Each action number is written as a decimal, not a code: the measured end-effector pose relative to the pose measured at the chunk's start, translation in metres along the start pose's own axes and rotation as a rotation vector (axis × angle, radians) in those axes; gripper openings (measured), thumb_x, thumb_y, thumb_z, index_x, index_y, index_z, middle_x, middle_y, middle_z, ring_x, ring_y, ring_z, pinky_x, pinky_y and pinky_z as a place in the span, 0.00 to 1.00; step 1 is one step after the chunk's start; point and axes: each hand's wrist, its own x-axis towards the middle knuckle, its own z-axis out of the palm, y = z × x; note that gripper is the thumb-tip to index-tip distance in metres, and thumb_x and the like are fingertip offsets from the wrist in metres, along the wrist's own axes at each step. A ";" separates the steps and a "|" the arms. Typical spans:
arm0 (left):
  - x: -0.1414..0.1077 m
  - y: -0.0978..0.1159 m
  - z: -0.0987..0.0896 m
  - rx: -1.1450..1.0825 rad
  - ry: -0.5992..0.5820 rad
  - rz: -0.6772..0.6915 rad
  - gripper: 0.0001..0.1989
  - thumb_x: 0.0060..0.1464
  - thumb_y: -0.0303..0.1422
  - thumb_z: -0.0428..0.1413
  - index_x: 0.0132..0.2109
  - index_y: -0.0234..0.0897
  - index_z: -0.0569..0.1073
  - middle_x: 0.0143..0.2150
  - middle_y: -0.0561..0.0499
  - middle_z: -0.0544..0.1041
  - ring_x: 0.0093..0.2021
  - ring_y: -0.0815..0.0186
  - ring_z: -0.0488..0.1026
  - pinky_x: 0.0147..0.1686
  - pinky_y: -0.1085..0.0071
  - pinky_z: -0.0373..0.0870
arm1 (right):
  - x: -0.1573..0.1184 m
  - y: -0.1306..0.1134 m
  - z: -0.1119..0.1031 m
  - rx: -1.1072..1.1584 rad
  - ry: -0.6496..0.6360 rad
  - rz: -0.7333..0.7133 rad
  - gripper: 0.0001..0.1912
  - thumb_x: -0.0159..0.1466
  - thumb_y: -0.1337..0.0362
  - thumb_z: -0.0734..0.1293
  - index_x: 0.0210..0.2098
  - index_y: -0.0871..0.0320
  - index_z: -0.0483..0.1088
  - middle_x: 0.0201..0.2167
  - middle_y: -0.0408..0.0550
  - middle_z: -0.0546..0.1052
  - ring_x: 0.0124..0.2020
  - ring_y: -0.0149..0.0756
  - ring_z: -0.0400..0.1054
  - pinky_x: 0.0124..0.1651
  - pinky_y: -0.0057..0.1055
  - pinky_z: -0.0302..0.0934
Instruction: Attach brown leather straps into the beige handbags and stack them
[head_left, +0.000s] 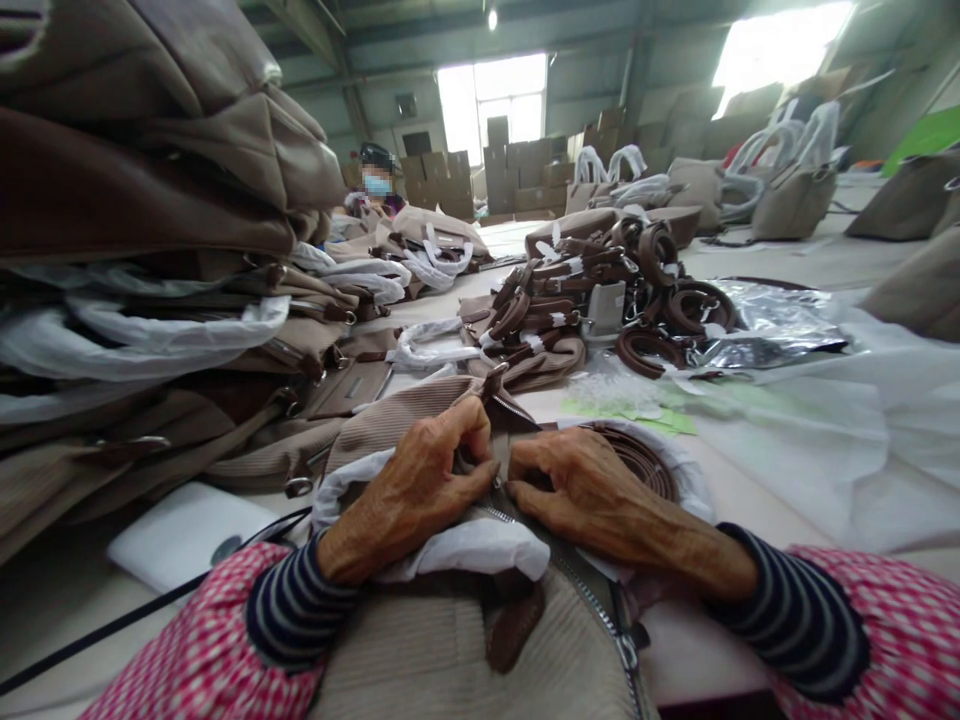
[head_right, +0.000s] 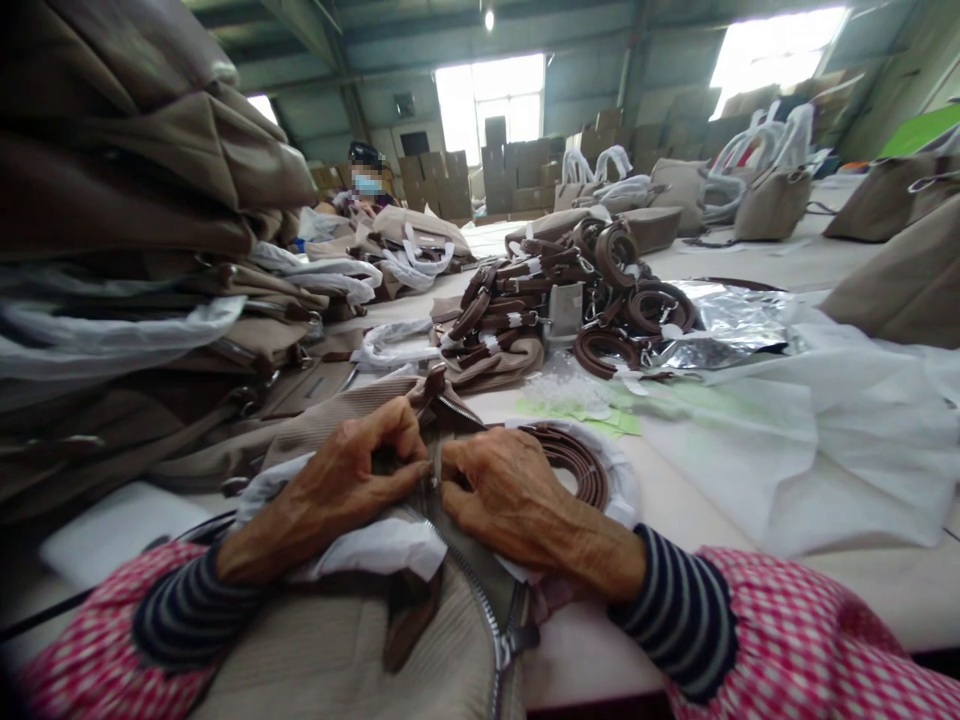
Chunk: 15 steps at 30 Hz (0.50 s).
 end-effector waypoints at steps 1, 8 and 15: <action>0.000 0.000 0.000 0.007 -0.002 -0.001 0.07 0.56 0.26 0.55 0.34 0.39 0.63 0.31 0.58 0.68 0.31 0.69 0.65 0.33 0.70 0.58 | 0.001 -0.001 0.000 -0.011 -0.005 0.004 0.10 0.63 0.69 0.66 0.25 0.59 0.67 0.23 0.39 0.70 0.27 0.28 0.59 0.34 0.30 0.47; 0.001 -0.013 0.009 0.044 0.009 0.030 0.09 0.56 0.30 0.54 0.30 0.40 0.61 0.29 0.57 0.69 0.29 0.68 0.64 0.31 0.70 0.57 | 0.006 -0.003 -0.004 0.015 -0.067 0.055 0.04 0.63 0.69 0.70 0.33 0.59 0.79 0.29 0.44 0.79 0.31 0.31 0.68 0.37 0.28 0.53; 0.003 -0.018 0.008 0.013 -0.060 0.030 0.07 0.57 0.32 0.57 0.33 0.39 0.67 0.30 0.56 0.71 0.30 0.67 0.66 0.31 0.70 0.58 | 0.010 -0.008 -0.002 -0.072 -0.048 0.118 0.05 0.62 0.66 0.71 0.35 0.58 0.80 0.26 0.42 0.74 0.28 0.30 0.64 0.34 0.29 0.49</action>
